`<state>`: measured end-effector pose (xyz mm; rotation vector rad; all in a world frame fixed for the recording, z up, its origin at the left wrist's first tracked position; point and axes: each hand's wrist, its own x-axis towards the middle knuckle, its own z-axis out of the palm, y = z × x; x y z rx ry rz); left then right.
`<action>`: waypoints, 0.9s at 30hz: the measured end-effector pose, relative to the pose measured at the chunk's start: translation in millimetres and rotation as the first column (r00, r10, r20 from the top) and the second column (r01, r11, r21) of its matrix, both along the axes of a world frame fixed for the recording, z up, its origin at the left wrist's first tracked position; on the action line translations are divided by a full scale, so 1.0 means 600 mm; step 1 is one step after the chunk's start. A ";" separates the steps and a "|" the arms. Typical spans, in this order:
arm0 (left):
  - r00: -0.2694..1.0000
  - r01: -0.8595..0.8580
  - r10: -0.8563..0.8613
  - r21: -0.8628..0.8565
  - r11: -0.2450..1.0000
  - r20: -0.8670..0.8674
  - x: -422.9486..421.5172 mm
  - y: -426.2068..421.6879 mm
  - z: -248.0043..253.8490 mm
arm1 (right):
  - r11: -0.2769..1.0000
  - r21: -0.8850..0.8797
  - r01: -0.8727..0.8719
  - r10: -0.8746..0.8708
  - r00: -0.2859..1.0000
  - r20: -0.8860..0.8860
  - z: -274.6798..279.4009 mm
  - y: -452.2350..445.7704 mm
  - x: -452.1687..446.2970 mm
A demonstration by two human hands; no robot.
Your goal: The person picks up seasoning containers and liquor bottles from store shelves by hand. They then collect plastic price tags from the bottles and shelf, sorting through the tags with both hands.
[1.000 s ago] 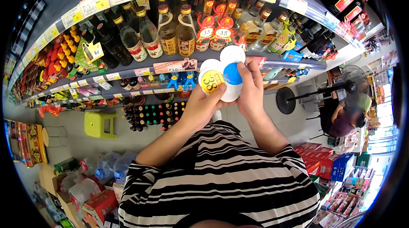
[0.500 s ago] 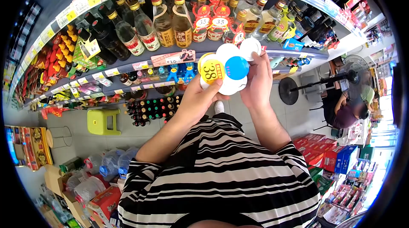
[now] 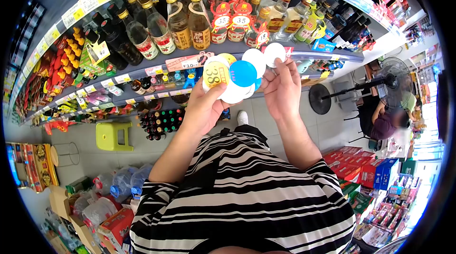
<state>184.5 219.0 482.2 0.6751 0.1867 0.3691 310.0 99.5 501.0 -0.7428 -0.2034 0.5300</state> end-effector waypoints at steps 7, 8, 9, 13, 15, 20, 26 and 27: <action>0.999 -0.004 0.005 0.022 1.000 -0.035 -0.025 -0.002 -0.001 | 0.998 -0.068 -0.019 0.026 0.995 0.101 -0.006 0.003 -0.030; 0.999 -0.011 0.011 0.018 1.000 -0.031 -0.028 -0.002 -0.003 | 0.997 -0.075 -0.030 0.039 0.992 0.120 -0.005 0.005 -0.034; 0.999 -0.018 0.018 0.014 1.000 -0.027 -0.031 -0.001 -0.007 | 0.996 -0.079 -0.038 0.048 0.990 0.133 -0.006 0.007 -0.037; 0.997 -0.055 0.056 0.011 0.998 -0.059 -0.047 0.007 -0.015 | 0.997 -0.077 -0.007 0.021 0.985 0.172 -0.009 0.012 -0.045; 0.994 -0.076 0.078 0.016 0.997 -0.081 -0.057 0.009 -0.013 | 0.998 -0.038 0.058 -0.047 0.969 0.243 -0.011 0.013 -0.043; 0.986 -0.107 0.107 0.008 0.994 -0.129 -0.076 0.018 -0.029 | 0.993 0.094 0.071 -0.116 0.742 0.660 -0.026 0.014 -0.042; 0.983 -0.122 0.129 0.062 0.991 -0.129 -0.089 0.018 -0.011 | 0.998 0.004 -0.056 0.022 0.461 0.887 -0.032 0.028 -0.059; 0.983 -0.122 0.130 0.065 0.990 -0.128 -0.091 0.019 -0.011 | 0.998 -0.005 -0.064 0.034 0.471 0.881 -0.033 0.030 -0.061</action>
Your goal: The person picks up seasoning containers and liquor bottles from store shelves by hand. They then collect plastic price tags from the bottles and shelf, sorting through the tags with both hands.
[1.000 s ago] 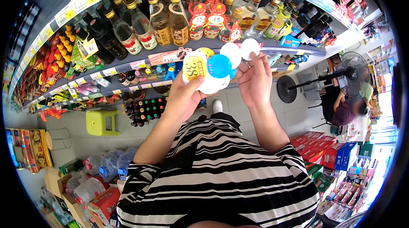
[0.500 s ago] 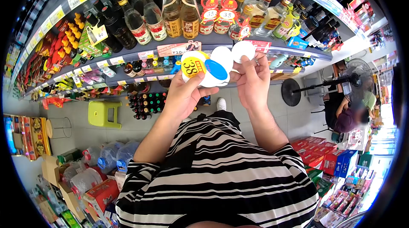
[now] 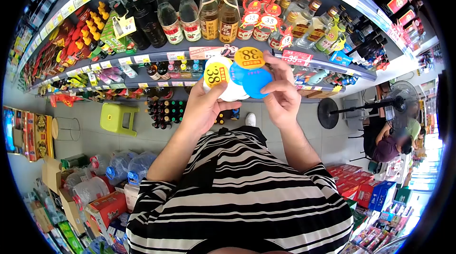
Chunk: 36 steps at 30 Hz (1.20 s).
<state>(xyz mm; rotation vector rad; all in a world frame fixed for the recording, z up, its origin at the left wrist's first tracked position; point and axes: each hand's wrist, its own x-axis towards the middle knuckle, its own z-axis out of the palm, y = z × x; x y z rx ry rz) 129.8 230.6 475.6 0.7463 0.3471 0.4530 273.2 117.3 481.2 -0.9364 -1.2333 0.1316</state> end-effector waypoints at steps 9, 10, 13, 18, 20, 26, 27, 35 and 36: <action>1.000 0.010 -0.010 0.054 0.998 -0.004 -0.005 0.012 -0.001 | 0.948 -0.318 0.008 -0.029 0.998 -0.060 -0.020 -0.019 0.002; 1.000 0.008 -0.008 0.067 0.998 -0.010 -0.004 0.013 0.000 | 0.939 -0.344 0.028 -0.059 0.995 -0.081 -0.021 -0.020 0.002; 1.000 0.009 -0.008 0.084 0.996 -0.004 -0.003 0.016 0.000 | 0.947 -0.317 -0.044 -0.028 0.975 -0.218 -0.024 -0.021 0.005; 0.999 -0.033 0.032 0.025 0.999 0.041 0.000 0.016 -0.008 | 0.973 -0.230 -0.009 -0.086 0.913 -0.399 -0.024 -0.007 0.005; 0.996 -0.048 0.050 -0.027 0.998 0.071 0.003 0.013 -0.008 | 0.951 -0.307 0.021 -0.168 0.872 -0.461 -0.018 -0.003 -0.002; 0.999 -0.026 0.027 -0.022 0.999 0.042 0.007 0.008 -0.011 | 0.874 -0.482 0.064 -0.268 0.890 -0.368 -0.011 0.012 0.001; 0.999 -0.025 0.025 -0.016 1.000 0.034 0.006 0.009 -0.014 | 0.851 -0.511 0.123 -0.320 0.893 -0.316 -0.013 0.008 0.010; 0.998 0.009 -0.005 0.063 0.998 -0.066 0.005 0.017 -0.021 | 0.898 -0.425 0.113 -0.285 0.886 -0.367 0.023 0.014 0.025; 0.997 0.005 0.002 0.091 0.996 -0.076 0.005 0.016 -0.019 | 0.888 -0.452 0.084 -0.265 0.897 -0.355 0.028 0.013 0.029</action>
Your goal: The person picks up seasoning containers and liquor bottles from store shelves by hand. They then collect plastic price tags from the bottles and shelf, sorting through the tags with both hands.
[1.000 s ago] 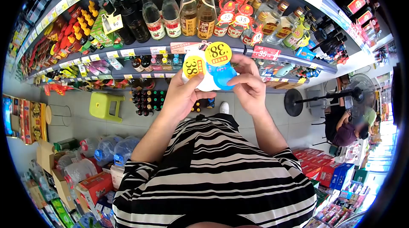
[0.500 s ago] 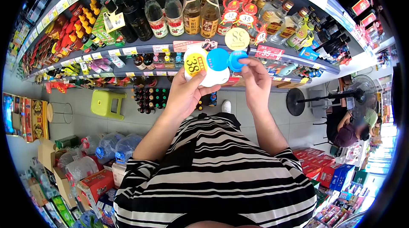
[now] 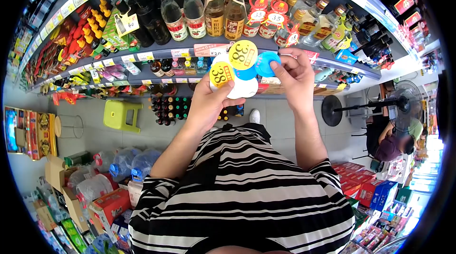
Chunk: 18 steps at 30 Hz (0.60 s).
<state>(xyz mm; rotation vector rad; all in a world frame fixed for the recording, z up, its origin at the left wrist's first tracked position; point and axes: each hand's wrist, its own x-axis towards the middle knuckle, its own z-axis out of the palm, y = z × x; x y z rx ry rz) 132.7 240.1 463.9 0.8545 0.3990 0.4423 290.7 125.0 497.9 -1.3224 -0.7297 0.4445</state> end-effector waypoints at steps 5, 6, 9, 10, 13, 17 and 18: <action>1.000 0.014 -0.013 0.079 0.997 -0.018 0.005 0.000 -0.003 | 0.988 -0.054 -0.143 0.144 0.989 0.026 0.001 0.012 0.003; 1.000 0.019 -0.018 0.085 0.996 -0.021 0.006 -0.001 -0.004 | 0.990 -0.064 -0.129 0.132 0.990 0.041 -0.004 0.015 0.003; 0.999 0.029 -0.026 0.105 0.994 -0.028 0.008 -0.004 -0.005 | 0.989 -0.125 -0.076 0.087 0.993 0.083 -0.015 0.020 0.002; 0.999 0.029 -0.026 0.112 0.993 -0.028 0.008 -0.004 -0.003 | 0.985 -0.167 -0.051 0.068 0.993 0.096 -0.017 0.020 0.003; 0.999 0.026 -0.023 0.143 0.989 -0.026 0.010 -0.003 -0.006 | 0.977 -0.212 0.015 0.020 0.986 0.164 -0.024 0.020 0.002; 1.000 0.006 -0.002 0.175 0.985 -0.024 0.013 -0.004 -0.009 | 0.981 -0.187 0.047 -0.006 0.977 0.212 -0.025 0.022 -0.003; 0.999 0.010 -0.004 0.173 0.985 -0.036 0.014 -0.005 -0.007 | 0.981 -0.188 0.056 -0.011 0.973 0.231 -0.024 0.022 -0.005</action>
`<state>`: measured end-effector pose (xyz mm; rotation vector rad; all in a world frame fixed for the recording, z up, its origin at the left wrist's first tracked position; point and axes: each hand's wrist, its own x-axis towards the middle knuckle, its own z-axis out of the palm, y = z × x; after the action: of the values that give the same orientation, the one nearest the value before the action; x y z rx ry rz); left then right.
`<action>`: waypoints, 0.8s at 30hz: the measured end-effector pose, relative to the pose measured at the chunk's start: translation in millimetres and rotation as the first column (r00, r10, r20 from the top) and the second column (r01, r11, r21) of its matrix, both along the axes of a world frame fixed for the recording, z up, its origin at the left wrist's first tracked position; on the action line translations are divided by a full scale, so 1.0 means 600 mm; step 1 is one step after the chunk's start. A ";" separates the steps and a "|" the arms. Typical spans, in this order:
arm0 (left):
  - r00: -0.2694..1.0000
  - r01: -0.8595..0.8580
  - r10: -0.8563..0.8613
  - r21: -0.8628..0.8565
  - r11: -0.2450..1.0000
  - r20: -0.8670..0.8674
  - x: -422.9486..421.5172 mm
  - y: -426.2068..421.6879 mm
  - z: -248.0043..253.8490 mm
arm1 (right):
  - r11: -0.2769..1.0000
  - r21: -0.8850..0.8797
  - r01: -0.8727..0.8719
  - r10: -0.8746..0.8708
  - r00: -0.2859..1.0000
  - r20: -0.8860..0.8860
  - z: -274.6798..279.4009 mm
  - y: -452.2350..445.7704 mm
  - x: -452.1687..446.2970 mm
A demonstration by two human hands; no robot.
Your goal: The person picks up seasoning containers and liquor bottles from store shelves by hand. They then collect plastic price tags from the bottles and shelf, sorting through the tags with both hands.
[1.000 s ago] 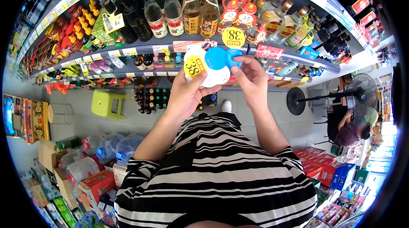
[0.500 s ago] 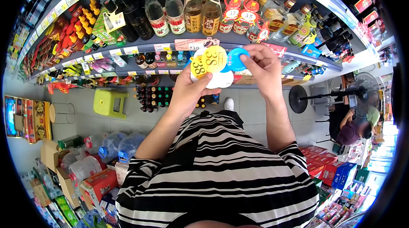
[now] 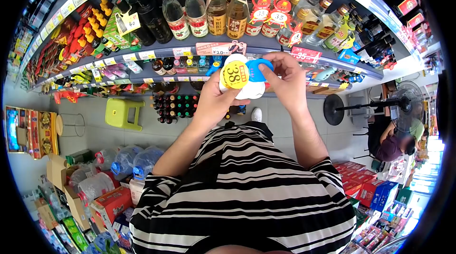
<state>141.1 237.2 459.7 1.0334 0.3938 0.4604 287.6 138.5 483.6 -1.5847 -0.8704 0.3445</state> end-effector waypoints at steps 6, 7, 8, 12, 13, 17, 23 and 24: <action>1.000 0.021 -0.021 0.015 1.000 -0.012 0.003 0.001 -0.002 | 0.999 0.023 0.030 -0.033 0.983 0.181 0.004 -0.003 -0.005; 1.000 0.024 -0.023 0.016 1.000 -0.009 0.003 0.001 -0.005 | 0.998 0.047 0.039 -0.050 0.966 0.255 0.007 -0.005 -0.006; 1.000 0.026 -0.026 0.017 1.000 -0.007 0.003 0.000 -0.007 | 0.996 0.072 0.047 -0.068 0.943 0.327 0.008 -0.006 -0.007; 0.997 0.066 -0.063 -0.067 0.996 0.046 0.004 -0.004 0.001 | 0.992 0.110 0.060 -0.063 0.998 0.025 0.001 -0.007 -0.009; 0.997 0.071 -0.068 -0.073 0.995 0.043 0.003 -0.004 0.000 | 0.991 0.116 0.065 -0.058 0.996 -0.063 -0.002 -0.007 -0.008; 0.998 0.062 -0.060 -0.079 0.995 0.029 0.002 -0.002 -0.001 | 0.992 0.104 0.073 -0.046 0.968 -0.246 0.000 -0.016 0.003; 1.000 0.030 -0.030 -0.067 0.997 -0.002 -0.001 -0.002 -0.005 | 0.946 0.318 0.064 0.130 0.823 -0.553 0.004 -0.036 0.020; 1.000 0.026 -0.026 -0.074 0.997 0.001 -0.002 -0.001 -0.006 | 0.933 0.355 0.062 0.170 0.792 -0.586 0.006 -0.040 0.021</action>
<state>140.1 236.4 456.3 0.9657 0.3945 0.4197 300.0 114.5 487.2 -1.0032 -0.4331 0.6591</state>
